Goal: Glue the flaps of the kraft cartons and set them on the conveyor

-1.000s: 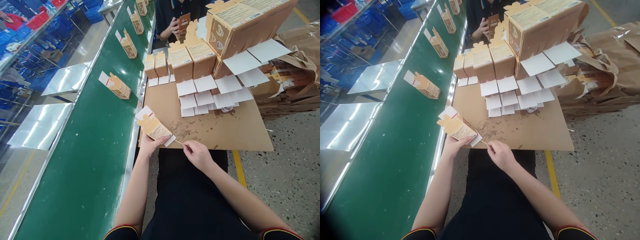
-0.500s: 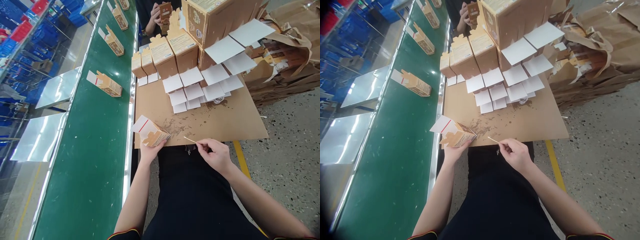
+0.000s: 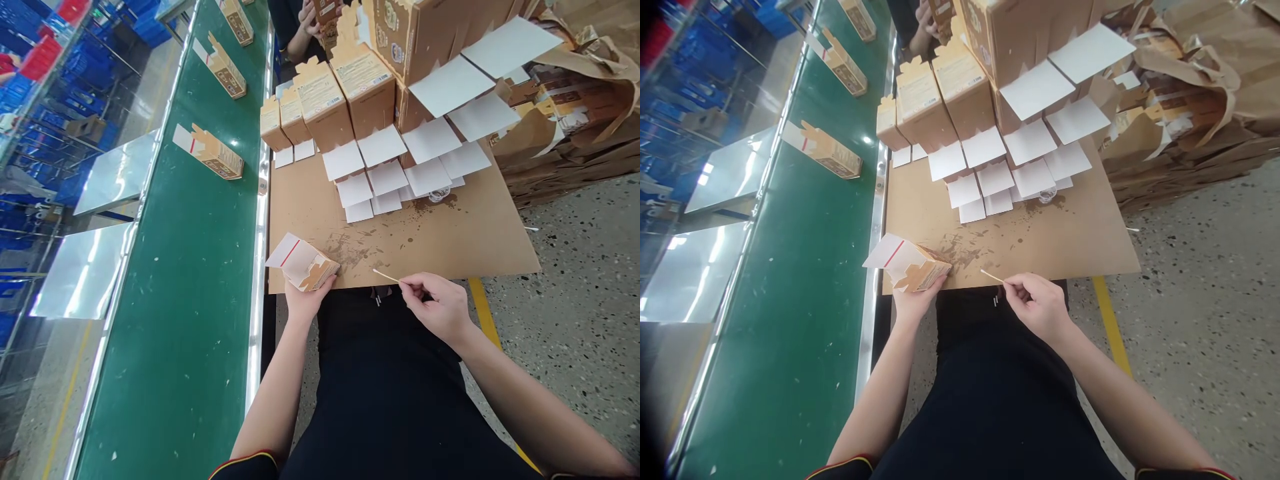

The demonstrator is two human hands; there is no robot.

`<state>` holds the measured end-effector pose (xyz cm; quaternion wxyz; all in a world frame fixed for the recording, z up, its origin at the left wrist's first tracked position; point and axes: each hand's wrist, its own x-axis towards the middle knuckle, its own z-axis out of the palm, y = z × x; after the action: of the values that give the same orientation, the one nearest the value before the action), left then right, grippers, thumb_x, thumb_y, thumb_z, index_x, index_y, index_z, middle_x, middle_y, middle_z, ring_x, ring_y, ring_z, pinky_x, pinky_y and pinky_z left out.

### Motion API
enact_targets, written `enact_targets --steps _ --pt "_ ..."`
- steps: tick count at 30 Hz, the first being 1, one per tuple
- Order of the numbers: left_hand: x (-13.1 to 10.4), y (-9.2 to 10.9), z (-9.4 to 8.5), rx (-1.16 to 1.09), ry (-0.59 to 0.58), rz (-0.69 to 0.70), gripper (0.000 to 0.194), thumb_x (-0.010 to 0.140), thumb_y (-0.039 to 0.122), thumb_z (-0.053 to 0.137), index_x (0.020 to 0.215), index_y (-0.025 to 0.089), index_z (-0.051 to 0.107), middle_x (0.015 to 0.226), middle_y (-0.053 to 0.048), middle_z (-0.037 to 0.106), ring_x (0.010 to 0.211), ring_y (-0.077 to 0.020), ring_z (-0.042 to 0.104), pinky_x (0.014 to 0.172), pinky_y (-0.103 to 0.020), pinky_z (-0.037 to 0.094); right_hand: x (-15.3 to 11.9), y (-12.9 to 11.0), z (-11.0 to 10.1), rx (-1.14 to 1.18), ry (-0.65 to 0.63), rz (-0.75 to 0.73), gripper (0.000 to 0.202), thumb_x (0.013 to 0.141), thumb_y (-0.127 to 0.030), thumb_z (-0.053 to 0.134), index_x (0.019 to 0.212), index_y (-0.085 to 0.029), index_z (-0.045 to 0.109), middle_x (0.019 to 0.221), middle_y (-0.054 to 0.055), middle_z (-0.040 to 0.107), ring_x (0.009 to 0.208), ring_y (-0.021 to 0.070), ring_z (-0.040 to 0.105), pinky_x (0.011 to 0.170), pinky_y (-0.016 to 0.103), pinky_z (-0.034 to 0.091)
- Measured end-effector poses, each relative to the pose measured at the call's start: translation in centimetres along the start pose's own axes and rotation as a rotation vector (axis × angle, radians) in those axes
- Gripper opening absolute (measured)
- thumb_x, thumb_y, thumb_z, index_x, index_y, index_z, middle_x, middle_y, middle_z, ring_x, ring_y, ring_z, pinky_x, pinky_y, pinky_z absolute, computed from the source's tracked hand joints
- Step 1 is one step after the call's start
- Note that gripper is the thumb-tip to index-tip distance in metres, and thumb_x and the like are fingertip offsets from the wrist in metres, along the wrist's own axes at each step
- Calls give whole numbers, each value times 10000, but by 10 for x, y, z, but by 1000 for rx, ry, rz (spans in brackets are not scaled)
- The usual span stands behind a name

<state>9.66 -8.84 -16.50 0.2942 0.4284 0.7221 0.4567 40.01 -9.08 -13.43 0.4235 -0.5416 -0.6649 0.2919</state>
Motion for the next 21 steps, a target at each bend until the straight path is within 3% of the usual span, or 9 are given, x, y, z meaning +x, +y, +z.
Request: enact_targets --steps 4,8,12,14,19,21 --pt "-2 -10 7 1 32 1 777 666 523 1080 1260 206 692 1319 -206 811 1284 -437 800 1153 -631 609 -1 -2 -1 -13 18 -23 258 1075 -353 658 845 -306 764 731 16 786 575 195 705 591 353 650" --pt "-2 -7 12 26 -20 14 799 673 480 1075 1306 221 662 1325 -198 808 1330 -457 782 1138 -628 616 0 -3 -1 -4 56 -67 243 1073 -325 666 851 -302 761 725 17 785 555 198 694 572 364 645" --pt "15 -1 1 69 157 62 911 659 415 1072 1412 250 588 1366 -180 786 1381 -467 753 1155 -621 621 3 4 -6 -1 92 -131 203 1079 -288 691 895 -301 777 714 7 774 541 218 708 588 398 648" --pt "34 0 -21 73 266 83 957 659 413 1071 1449 259 553 1413 -182 761 1396 -456 739 1180 -629 611 3 9 -10 -18 93 -127 185 1081 -292 706 913 -306 782 708 0 772 534 229 719 590 414 649" --pt "81 -9 -109 -51 525 137 1100 610 438 1113 1481 253 467 1495 -172 699 1454 -409 703 1235 -608 591 5 20 -13 -16 117 -114 184 1091 -349 723 935 -291 800 663 -13 755 506 218 717 535 384 629" --pt "93 -17 -135 -77 595 114 1080 601 431 1125 1433 245 462 1482 -153 691 1440 -396 712 1216 -580 610 7 21 -12 -3 128 -119 215 1092 -383 728 923 -278 810 661 -8 756 510 209 720 532 364 633"
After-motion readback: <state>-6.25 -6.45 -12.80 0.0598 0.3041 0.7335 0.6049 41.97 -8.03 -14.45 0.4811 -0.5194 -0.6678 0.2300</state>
